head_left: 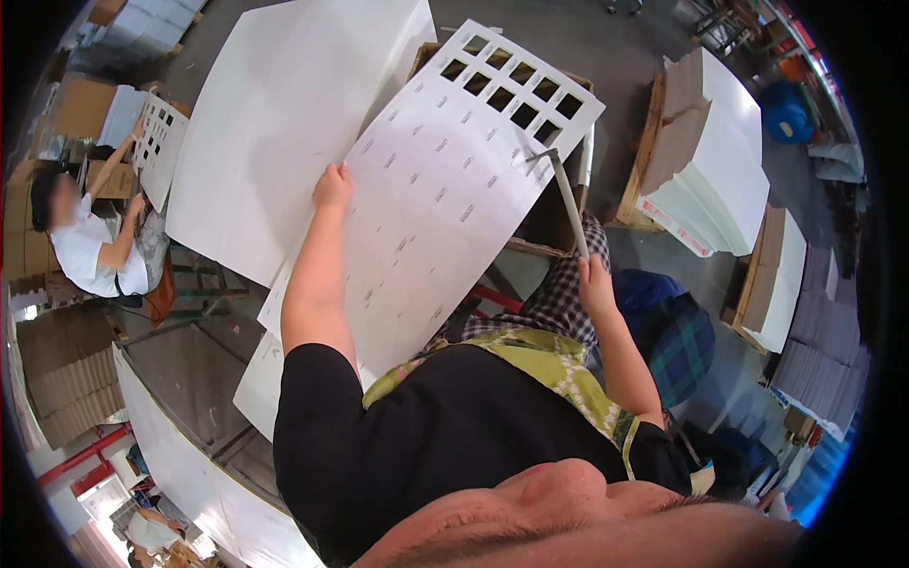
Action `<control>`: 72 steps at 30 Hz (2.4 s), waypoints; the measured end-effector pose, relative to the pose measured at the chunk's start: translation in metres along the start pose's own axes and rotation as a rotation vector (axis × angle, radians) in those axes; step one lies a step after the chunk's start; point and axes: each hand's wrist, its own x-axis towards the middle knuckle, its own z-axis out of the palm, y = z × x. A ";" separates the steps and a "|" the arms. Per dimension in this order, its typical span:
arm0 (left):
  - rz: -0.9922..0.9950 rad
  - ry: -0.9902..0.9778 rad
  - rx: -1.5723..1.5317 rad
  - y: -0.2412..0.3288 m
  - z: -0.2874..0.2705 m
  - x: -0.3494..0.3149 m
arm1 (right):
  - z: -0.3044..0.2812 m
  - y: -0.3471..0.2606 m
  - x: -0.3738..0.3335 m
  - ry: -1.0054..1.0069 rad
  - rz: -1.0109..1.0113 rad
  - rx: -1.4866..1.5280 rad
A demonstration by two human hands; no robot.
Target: The person uses a long metal tool to press out pre-scored square sections from a white foam panel, creating a grid of holes. They work methodically across the panel, pushing the cutouts into a cardboard box below. Another person in the background performs a similar task at a separate station.
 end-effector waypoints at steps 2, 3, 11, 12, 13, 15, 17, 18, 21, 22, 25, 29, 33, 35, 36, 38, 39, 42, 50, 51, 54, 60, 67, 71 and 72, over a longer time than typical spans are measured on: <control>-0.005 0.002 0.007 0.000 0.001 0.000 | -0.004 -0.007 -0.001 -0.017 0.072 0.191; -0.012 -0.003 0.005 -0.002 0.002 -0.003 | -0.010 -0.017 -0.007 -0.032 0.111 0.284; -0.005 -0.012 0.011 0.002 0.001 -0.001 | 0.001 -0.014 0.001 -0.124 0.050 -0.033; -0.006 -0.016 0.017 -0.002 0.004 0.001 | 0.001 -0.017 0.000 -0.070 0.023 0.007; -0.008 -0.019 0.022 -0.005 0.005 0.004 | -0.002 -0.022 -0.005 -0.015 -0.003 0.047; -0.002 -0.009 -0.006 -0.005 0.006 -0.001 | -0.017 -0.038 -0.010 0.046 0.031 0.213; -0.001 -0.001 -0.020 -0.005 0.004 -0.001 | -0.025 -0.044 -0.004 0.120 -0.074 0.247; -0.008 -0.001 -0.018 -0.005 0.004 -0.002 | -0.028 -0.050 -0.001 0.140 -0.126 0.236; -0.031 -0.035 -0.016 0.002 -0.005 -0.003 | -0.022 -0.067 0.008 0.143 -0.185 0.189; -0.040 -0.052 -0.015 0.006 -0.007 -0.004 | -0.010 -0.064 0.013 0.109 -0.144 0.163; -0.043 -0.051 -0.007 0.007 -0.008 -0.003 | 0.013 -0.053 0.028 0.012 -0.084 0.089; -0.066 -0.053 0.022 0.007 -0.009 -0.008 | -0.018 -0.092 0.016 0.103 -0.087 0.293; -0.061 -0.048 0.006 0.011 -0.012 -0.009 | 0.004 -0.056 0.021 0.153 -0.191 0.222; -0.063 -0.052 0.006 0.012 -0.010 -0.008 | 0.013 -0.048 0.026 0.098 -0.156 0.119; -0.070 -0.063 0.017 0.012 -0.009 -0.006 | 0.017 -0.039 0.029 0.056 -0.137 0.101; -0.078 -0.057 0.015 0.008 -0.007 -0.005 | 0.002 -0.064 0.027 0.019 -0.069 0.150; -0.065 -0.044 0.002 0.009 -0.007 -0.006 | -0.005 -0.066 0.026 0.050 -0.089 0.189; -0.052 -0.037 0.001 0.007 -0.006 -0.006 | -0.017 -0.077 0.034 0.162 -0.203 0.254; -0.070 -0.069 0.012 0.013 -0.014 -0.008 | 0.018 -0.101 0.055 -0.008 -0.135 0.178; -0.073 -0.071 0.007 0.011 -0.012 -0.007 | 0.025 -0.093 0.064 -0.062 -0.153 0.036; -0.073 -0.056 0.005 0.016 -0.016 -0.007 | 0.019 -0.094 0.066 -0.005 -0.162 0.134; -0.075 -0.053 0.003 0.011 -0.008 -0.008 | 0.014 -0.104 0.051 0.078 -0.246 0.169; -0.080 -0.065 0.008 0.014 -0.009 -0.011 | 0.005 -0.116 0.053 0.068 -0.157 0.172; -0.028 0.142 -0.018 0.025 -0.014 -0.015 | -0.001 -0.099 0.048 0.100 -0.184 0.200; 0.055 0.322 0.026 0.035 -0.017 -0.021 | 0.004 -0.089 0.047 0.098 -0.202 0.200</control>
